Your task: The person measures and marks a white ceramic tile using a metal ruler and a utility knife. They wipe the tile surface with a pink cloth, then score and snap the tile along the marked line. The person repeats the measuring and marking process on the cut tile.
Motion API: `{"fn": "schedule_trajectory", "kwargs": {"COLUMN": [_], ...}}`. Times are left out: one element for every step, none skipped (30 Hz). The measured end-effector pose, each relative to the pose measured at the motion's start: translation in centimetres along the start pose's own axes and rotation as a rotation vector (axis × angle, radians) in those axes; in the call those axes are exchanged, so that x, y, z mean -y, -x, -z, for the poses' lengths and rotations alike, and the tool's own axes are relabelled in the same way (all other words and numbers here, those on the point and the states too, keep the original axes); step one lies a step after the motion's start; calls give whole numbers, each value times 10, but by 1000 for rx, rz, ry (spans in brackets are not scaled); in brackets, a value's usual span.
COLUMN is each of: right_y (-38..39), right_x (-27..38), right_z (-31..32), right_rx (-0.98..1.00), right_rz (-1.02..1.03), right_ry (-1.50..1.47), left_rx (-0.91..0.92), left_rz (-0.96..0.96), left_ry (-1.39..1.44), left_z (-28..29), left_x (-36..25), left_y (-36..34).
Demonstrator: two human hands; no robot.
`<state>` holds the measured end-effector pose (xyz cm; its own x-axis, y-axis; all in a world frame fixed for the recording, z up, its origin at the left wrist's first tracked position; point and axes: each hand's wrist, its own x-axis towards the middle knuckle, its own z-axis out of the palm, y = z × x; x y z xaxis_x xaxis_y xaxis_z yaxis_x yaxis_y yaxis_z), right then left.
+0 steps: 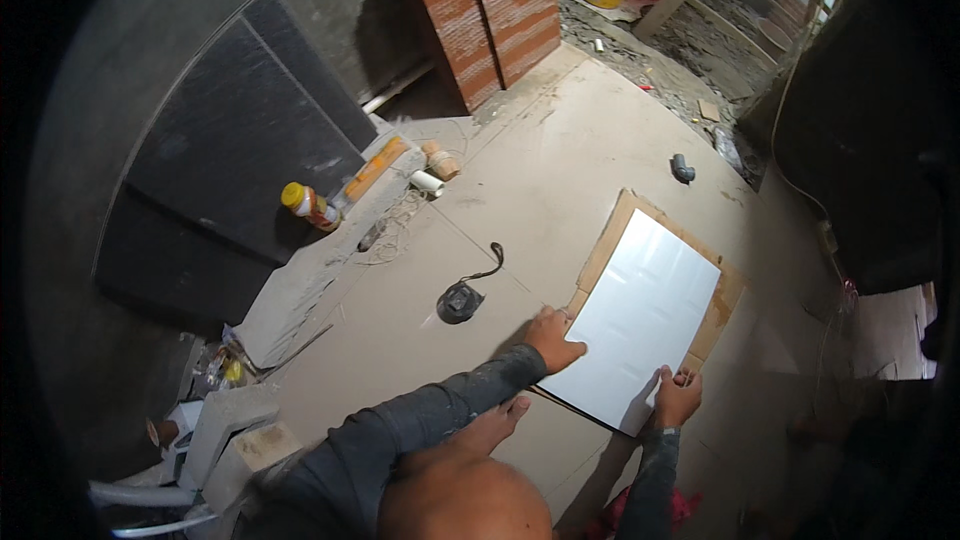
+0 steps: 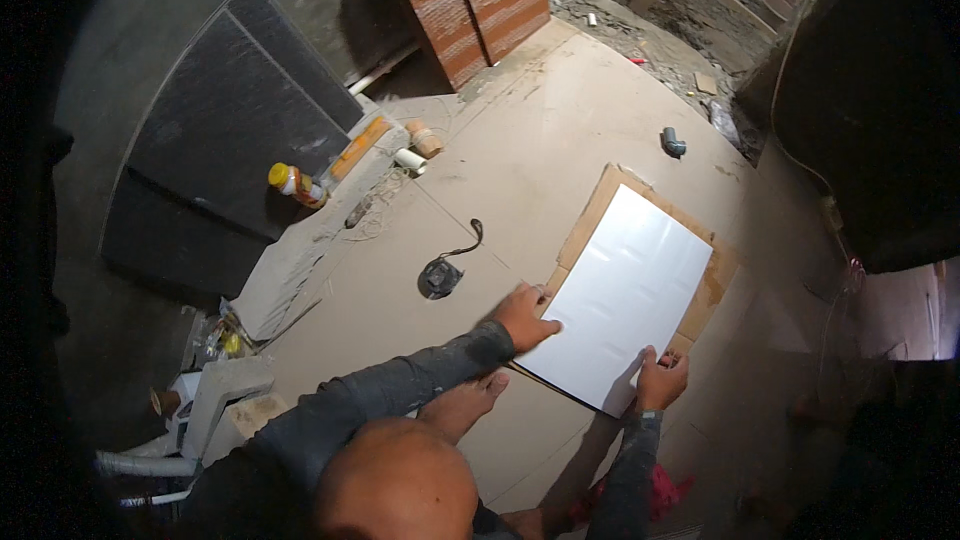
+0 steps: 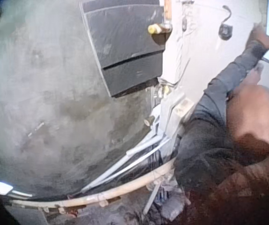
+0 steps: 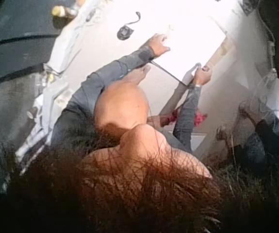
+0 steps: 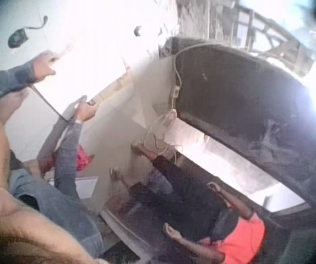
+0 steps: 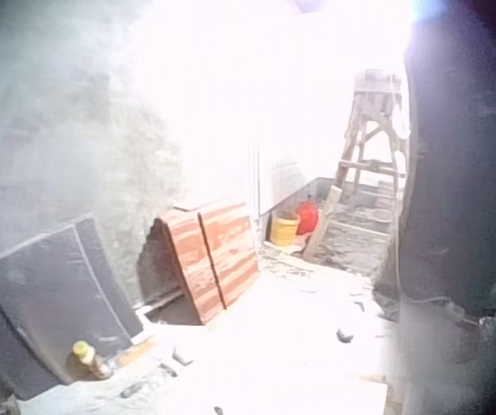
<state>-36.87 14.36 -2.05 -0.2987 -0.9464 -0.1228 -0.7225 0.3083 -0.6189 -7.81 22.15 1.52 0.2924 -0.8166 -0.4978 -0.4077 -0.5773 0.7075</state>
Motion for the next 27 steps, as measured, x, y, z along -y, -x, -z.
{"fn": "schedule_trajectory", "kwargs": {"right_y": [1, 5, 9, 14, 21, 29, 39, 49, 59, 70, 82, 93, 102, 109, 113, 117, 120, 122, 122, 123, 123, 124, 124, 128, 130, 133, 137], "right_x": [7, 14, 22, 29, 35, 42, 47, 53, 58, 64, 69, 74, 79, 84, 88, 91, 93, 95, 95, 94, 92, 89, 84, 80, 75, 71, 66], "right_z": [3, 6, 7, 8, 8, 6, 4, 0, -6, -14, -19, -25, -30, -34, -38, -40, -40, -41, -41, -40, -38, -36, -35, -33, -32, -31, -31], "right_rx": [-56, -97, -98, -86, -78, -68, -56, -57, 18, 74, 129, 312, 475, 562, 655, 704, 760, 743, 734, 727, 769, 816, 853, 846, 850, 874, 913], "right_rz": [62, 115, 159, 190, 218, 253, 289, 347, 363, 393, 394, 383, 331, 345, 362, 286, 218, 262, 316, 372, 301, 236, 165, 70, 25, -10, -27], "right_ry": [52, 79, 64, 24, -12, -26, -41, -61, -104, -150, -183, -265, -331, -413, -482, -526, -575, -590, -602, -619, -610, -605, -607, -718, -698, -710, -753], "left_rx": [-84, -163, -255, -324, -411, -322, -234, -148, -165, -174, -150, -146, -101, -34, 36, 86, 162, 251, 315, 392, 434, 459, 479, 522, 596, 668, 733], "left_rz": [-28, -61, -111, -139, -182, -89, 6, 103, 70, 33, 11, 16, -77, -138, -182, -312, -383, -403, -453, -499, -462, -458, -440, -396, -334, -233, -119], "left_ry": [-177, -358, -554, -714, -881, -820, -760, -700, -644, -589, -536, -510, -431, -341, -244, -226, -199, -174, -135, -94, -136, -162, -196, -194, -172, -173, -172], "left_z": [15, 31, 45, 60, 75, 85, 94, 101, 106, 107, 105, 103, 99, 93, 85, 76, 66, 63, 59, 57, 58, 59, 59, 61, 59, 61, 61], "left_x": [9, 21, 32, 45, 56, 65, 73, 80, 84, 87, 86, 83, 77, 70, 62, 53, 43, 36, 29, 23, 18, 13, 10, 7, 5, 4, 3], "left_y": [3, 7, 12, 18, 22, 23, 24, 23, 23, 23, 23, 22, 21, 21, 23, 22, 21, 25, 28, 29, 32, 34, 35, 37, 37, 39, 40]}}
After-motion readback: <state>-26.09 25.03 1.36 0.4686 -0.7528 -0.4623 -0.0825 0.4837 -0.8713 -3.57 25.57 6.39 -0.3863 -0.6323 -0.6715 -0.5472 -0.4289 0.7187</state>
